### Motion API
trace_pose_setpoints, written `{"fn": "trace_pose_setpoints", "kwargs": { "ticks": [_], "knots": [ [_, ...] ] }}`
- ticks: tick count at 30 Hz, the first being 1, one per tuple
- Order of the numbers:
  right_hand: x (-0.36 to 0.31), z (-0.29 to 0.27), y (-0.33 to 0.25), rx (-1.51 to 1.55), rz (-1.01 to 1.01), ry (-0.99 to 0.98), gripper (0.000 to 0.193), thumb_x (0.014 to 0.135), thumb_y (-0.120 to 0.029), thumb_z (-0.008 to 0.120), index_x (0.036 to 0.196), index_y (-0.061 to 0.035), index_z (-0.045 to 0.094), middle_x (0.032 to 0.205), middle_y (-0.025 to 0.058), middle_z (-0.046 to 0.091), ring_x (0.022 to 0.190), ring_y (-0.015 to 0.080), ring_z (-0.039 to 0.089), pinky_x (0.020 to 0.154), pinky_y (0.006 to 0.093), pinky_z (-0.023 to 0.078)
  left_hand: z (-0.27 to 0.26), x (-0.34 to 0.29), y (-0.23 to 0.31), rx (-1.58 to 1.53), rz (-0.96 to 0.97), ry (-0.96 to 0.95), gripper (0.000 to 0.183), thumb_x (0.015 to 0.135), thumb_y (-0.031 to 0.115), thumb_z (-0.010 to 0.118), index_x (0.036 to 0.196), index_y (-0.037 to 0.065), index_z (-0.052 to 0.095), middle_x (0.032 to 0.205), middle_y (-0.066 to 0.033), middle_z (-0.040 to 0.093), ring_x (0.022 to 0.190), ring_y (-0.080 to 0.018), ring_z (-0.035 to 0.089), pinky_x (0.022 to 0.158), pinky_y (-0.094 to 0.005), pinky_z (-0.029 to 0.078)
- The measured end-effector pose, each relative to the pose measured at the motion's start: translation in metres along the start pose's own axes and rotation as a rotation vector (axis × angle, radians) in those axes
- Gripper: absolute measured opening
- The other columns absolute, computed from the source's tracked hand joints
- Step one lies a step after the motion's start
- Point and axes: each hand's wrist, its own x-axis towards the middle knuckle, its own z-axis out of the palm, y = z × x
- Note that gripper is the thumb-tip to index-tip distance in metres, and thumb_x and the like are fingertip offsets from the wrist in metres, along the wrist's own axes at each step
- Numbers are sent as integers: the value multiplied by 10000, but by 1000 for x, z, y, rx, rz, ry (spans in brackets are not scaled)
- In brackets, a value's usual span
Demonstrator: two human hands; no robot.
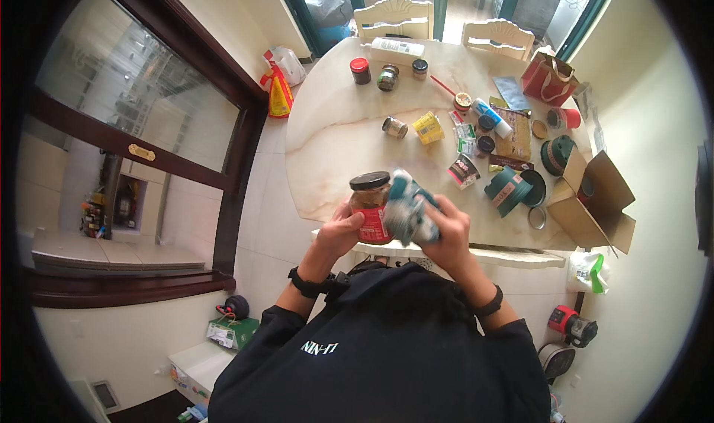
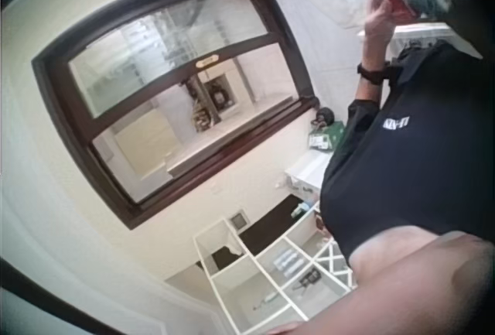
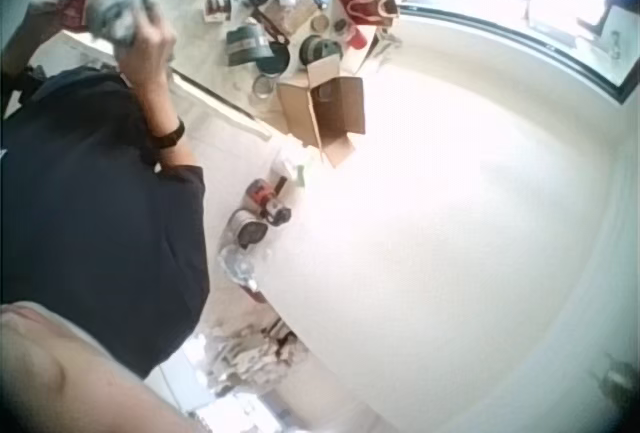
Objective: The person wipes a canister with a cloth and places it into a box, then wipes a spray bottle and a jar before placing them on a shelf.
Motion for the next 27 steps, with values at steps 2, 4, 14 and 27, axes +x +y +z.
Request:
{"fn": "trace_pose_setpoints", "kwargs": {
  "ticks": [2, 4, 14, 27],
  "knots": [
    [-1, 2, 4, 50, 17, 26, 518, 546, -69, 743, 1052, -10, 645, 901, 168, 609, 688, 337, 616, 591, 383, 500, 5, 6, -2, -48, -34, -21, 684, 869, 251, 623, 1389, -33, 283, 1374, -160, 420, 1247, -255, 455, 1028, -400, 381],
    [-10, 0, -8, 21, 17, 62, 514, 549, -79, 747, 1045, 3, 645, 886, 163, 605, 678, 331, 613, 592, 383, 495, 4, 6, -2, -83, -53, -15, 681, 869, 243, 619, 1393, -28, 279, 1389, -163, 400, 1263, -256, 438, 1045, -407, 359],
    [-20, -8, -14, -20, -55, 196, 512, 548, -84, 758, 1040, 18, 658, 880, 161, 613, 646, 288, 626, 572, 341, 499, 27, 13, 15, 532, -153, -91, 1050, 730, 309, 803, 1410, 21, 57, 1372, -136, 370, 1280, -207, 366, 1061, -371, 323],
    [-11, -11, -25, -31, -37, 209, 482, 556, -31, 720, 1030, 26, 657, 864, 161, 617, 670, 295, 636, 590, 339, 506, 31, 18, 8, 454, -117, 86, 708, 641, -25, 771, 1270, 4, 447, 1159, -80, 593, 1034, -148, 574, 918, -317, 469]
  ]
}}
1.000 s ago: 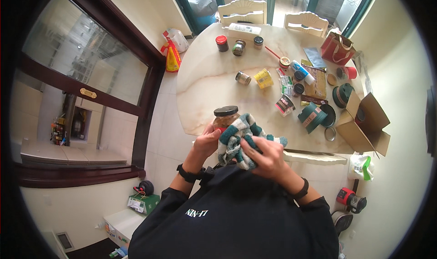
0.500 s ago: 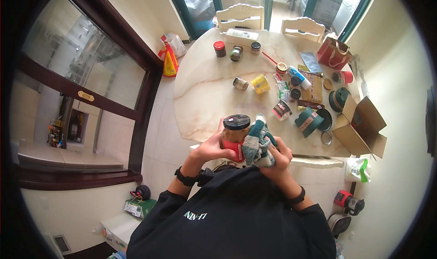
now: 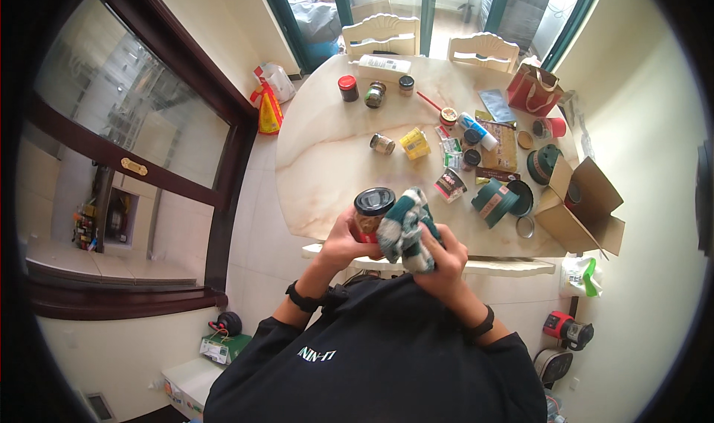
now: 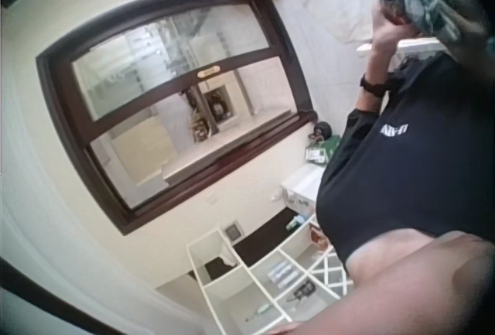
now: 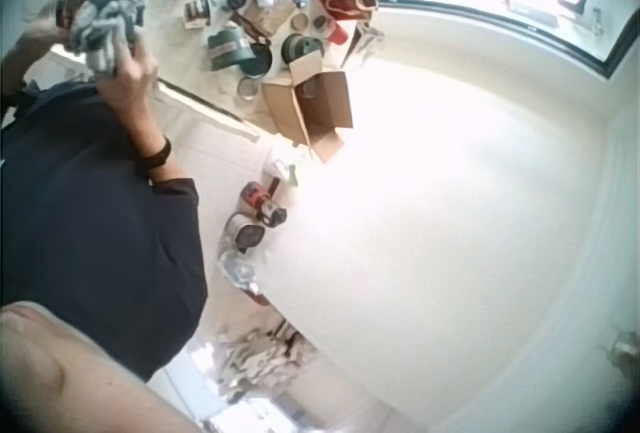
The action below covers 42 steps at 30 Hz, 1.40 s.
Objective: The person wipes a canister with a cloth and places it into a box, then wipes a spray bottle and a jar before placing them on a shelf.
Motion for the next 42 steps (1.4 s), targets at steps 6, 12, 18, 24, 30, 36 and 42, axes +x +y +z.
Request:
{"fn": "trace_pose_setpoints", "kwargs": {
  "ticks": [6, 12, 18, 24, 30, 36, 42],
  "knots": [
    [2, 2, 11, 75, 51, -39, 413, 590, -45, 710, 996, 7, 662, 861, 154, 605, 683, 312, 625, 596, 354, 500, 3, 1, -1, -54, 85, -36, 619, 635, -21, 774, 1200, -12, 522, 1113, -74, 620, 1008, -134, 584, 918, -302, 464],
    [-7, -1, 12, 29, 51, -54, 461, 584, -87, 743, 1030, -10, 659, 864, 163, 594, 692, 324, 622, 605, 377, 502, 1, 13, -18, -306, 93, -4, 539, 699, -7, 708, 1204, -20, 519, 1123, -86, 616, 998, -145, 597, 902, -306, 474],
    [-6, 7, 40, 226, 200, -88, 375, 601, -37, 697, 967, 27, 650, 850, 154, 603, 716, 300, 620, 638, 335, 481, 4, 11, -17, -84, 81, 34, 571, 680, -7, 752, 1200, -11, 517, 1104, -78, 622, 995, -145, 597, 913, -308, 474],
    [-6, 5, 25, 136, 108, -110, 479, 569, -71, 723, 1040, -12, 655, 885, 161, 611, 721, 327, 625, 629, 363, 501, -3, 12, -11, -313, 49, 18, 646, 655, -34, 715, 1255, -36, 479, 1186, -111, 594, 1071, -188, 588, 954, -333, 459],
    [-4, 9, 38, 278, 147, -88, 375, 616, -36, 674, 987, 8, 653, 899, 172, 613, 736, 324, 621, 663, 345, 497, -3, 13, -9, -125, 60, 21, 711, 609, -7, 734, 1266, -49, 468, 1211, -138, 578, 1099, -217, 577, 980, -361, 448],
    [-7, 9, 35, 198, 276, -132, 303, 631, -40, 649, 930, 14, 650, 871, 176, 606, 765, 338, 614, 688, 342, 489, -1, 18, -11, -71, 69, 37, 695, 615, -18, 739, 1258, -39, 478, 1186, -122, 590, 1083, -209, 583, 958, -358, 470],
    [-11, 4, 32, 245, 182, -69, 321, 622, -34, 642, 939, 17, 653, 887, 184, 607, 784, 334, 619, 704, 336, 489, -3, 25, -7, -236, 39, 31, 687, 628, -16, 741, 1259, -45, 472, 1161, -121, 600, 1062, -215, 595, 947, -364, 479]
  ]
}}
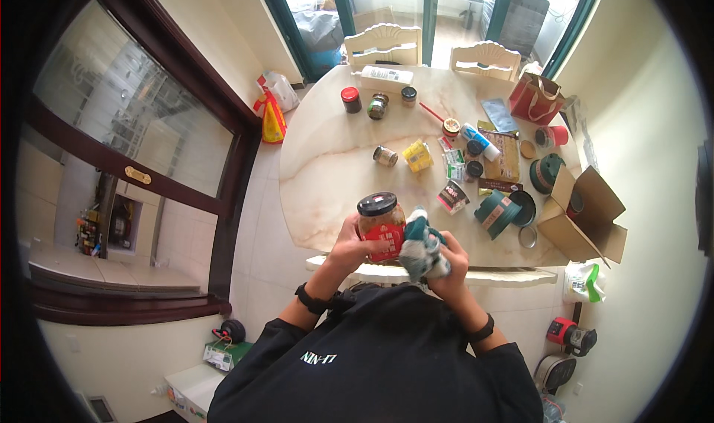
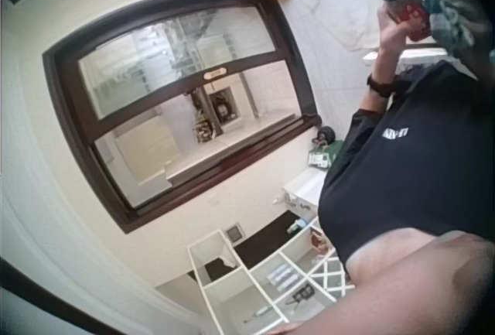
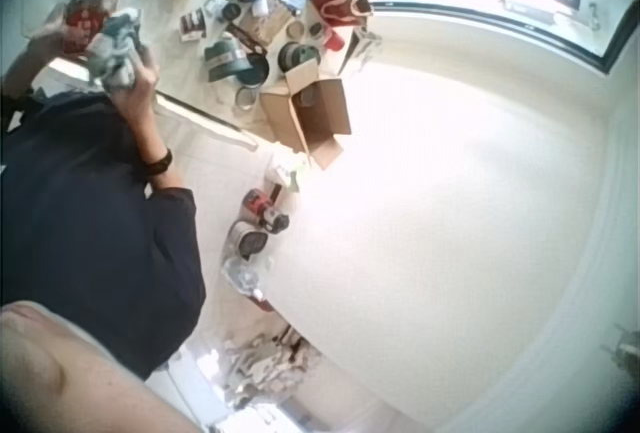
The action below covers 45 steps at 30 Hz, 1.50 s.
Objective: The person wipes a canister with a cloth and places it into a box, then wipes a spray bottle and a jar before placing them on a shelf.
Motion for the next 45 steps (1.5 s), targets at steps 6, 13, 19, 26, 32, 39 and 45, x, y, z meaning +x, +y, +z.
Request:
{"fn": "trace_pose_setpoints", "kwargs": {
  "ticks": [6, 13, 19, 26, 32, 39, 45],
  "knots": [
    [5, 12, 15, 135, 168, 40, 241, 705, -49, 628, 932, 30, 640, 885, 180, 608, 787, 337, 618, 716, 343, 482, 16, -3, -8, 126, 93, 10, 652, 624, -1, 780, 1217, -24, 509, 1121, -98, 616, 1014, -173, 604, 905, -328, 490],
    [10, 9, -5, 66, 142, -86, 238, 713, -40, 623, 940, 32, 638, 919, 184, 631, 817, 307, 641, 734, 357, 491, 12, -5, -8, -7, 307, 266, 571, 701, -55, 695, 1233, -8, 495, 1089, -89, 618, 968, -153, 616, 853, -305, 517],
    [14, 29, 5, 322, 215, -231, 256, 710, -30, 624, 955, 42, 640, 954, 190, 642, 859, 310, 649, 752, 344, 498, 10, -5, 1, 409, 457, 208, 673, 679, -27, 690, 1299, -21, 427, 1110, -110, 593, 1006, -184, 605, 895, -328, 502],
    [28, 17, 17, 326, 427, -112, 220, 751, -27, 594, 957, 18, 658, 905, 166, 648, 807, 259, 652, 733, 336, 500, 14, -6, -2, 353, 398, 174, 675, 635, -33, 756, 1252, -31, 482, 1123, -94, 605, 1020, -154, 592, 912, -308, 481],
    [5, 18, -3, 125, 76, -450, 293, 682, -33, 640, 971, 15, 651, 982, 204, 639, 872, 355, 636, 782, 370, 502, 14, 2, -4, 318, 326, 197, 596, 658, 46, 796, 1195, -1, 540, 1146, -77, 600, 1029, -127, 575, 894, -291, 480],
    [27, 0, 19, 407, 566, 5, 139, 837, -49, 564, 915, 16, 659, 729, 9, 626, 725, 64, 540, 638, 258, 470, 30, -2, 1, 398, 388, 127, 595, 633, 47, 816, 1149, 8, 523, 1066, -46, 584, 999, -123, 569, 905, -279, 461],
    [3, 5, 14, 249, 321, -247, 128, 803, -46, 600, 891, 39, 636, 813, 60, 646, 770, 88, 559, 688, 281, 480, 30, 2, -8, 311, 357, 168, 612, 621, 38, 820, 1152, 8, 516, 1061, -52, 565, 995, -131, 566, 903, -282, 461]
  ]
}}
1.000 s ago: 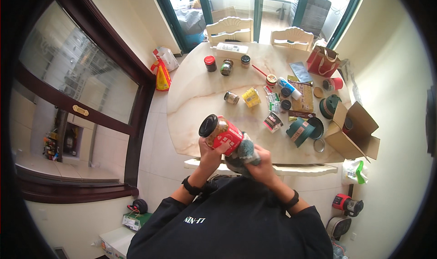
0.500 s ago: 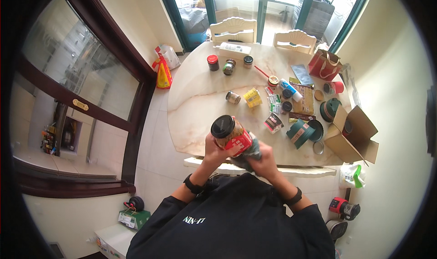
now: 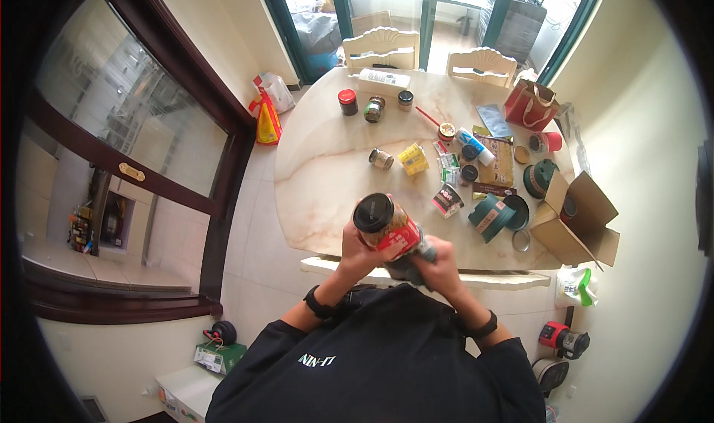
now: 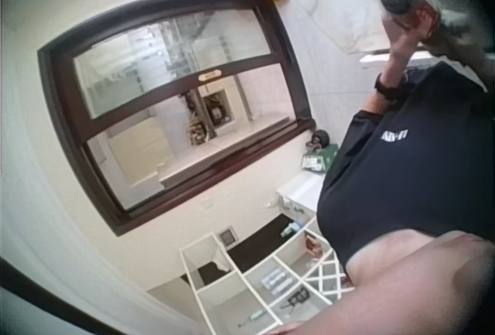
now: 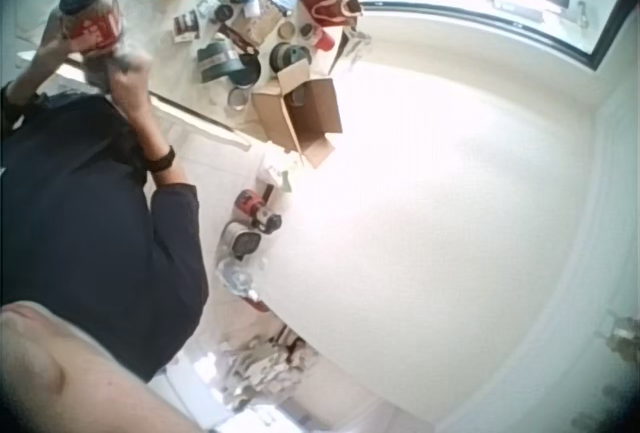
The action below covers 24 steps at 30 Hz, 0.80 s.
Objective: The person wipes a canister with a cloth and places it into a box, then wipes a spray bottle and a jar before placing them on a shelf.
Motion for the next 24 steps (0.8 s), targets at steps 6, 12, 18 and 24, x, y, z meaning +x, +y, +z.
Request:
{"fn": "trace_pose_setpoints", "kwargs": {
  "ticks": [6, 12, 18, 24],
  "knots": [
    [7, 0, -1, 197, 201, 167, 162, 793, -72, 618, 906, 43, 633, 765, 44, 629, 737, 79, 545, 658, 291, 470, 1, 3, 10, 112, 76, -1, 584, 630, 56, 817, 1133, 3, 525, 1048, -46, 556, 979, -130, 567, 889, -278, 465],
    [-7, 20, -13, -160, -192, 5, 188, 723, -63, 651, 879, 38, 622, 791, 214, 627, 774, 388, 622, 689, 383, 493, -2, 6, 8, 212, 81, -30, 604, 619, 64, 821, 1135, -1, 512, 1079, -56, 529, 990, -120, 547, 875, -268, 461],
    [1, 7, -5, 170, 174, 112, 165, 731, -46, 641, 881, 23, 633, 832, 187, 639, 779, 316, 645, 694, 370, 493, -3, 6, 11, 242, 138, -44, 598, 617, 65, 826, 1125, 0, 516, 1053, -48, 512, 970, -121, 547, 866, -269, 463],
    [-9, 21, -6, 72, -42, 58, 121, 782, -50, 602, 862, 36, 632, 756, 113, 638, 680, 170, 609, 648, 304, 483, -3, 8, 9, 202, 88, -39, 556, 607, 75, 825, 1087, -5, 554, 1027, -53, 496, 957, -137, 535, 847, -268, 454]
  ]
}}
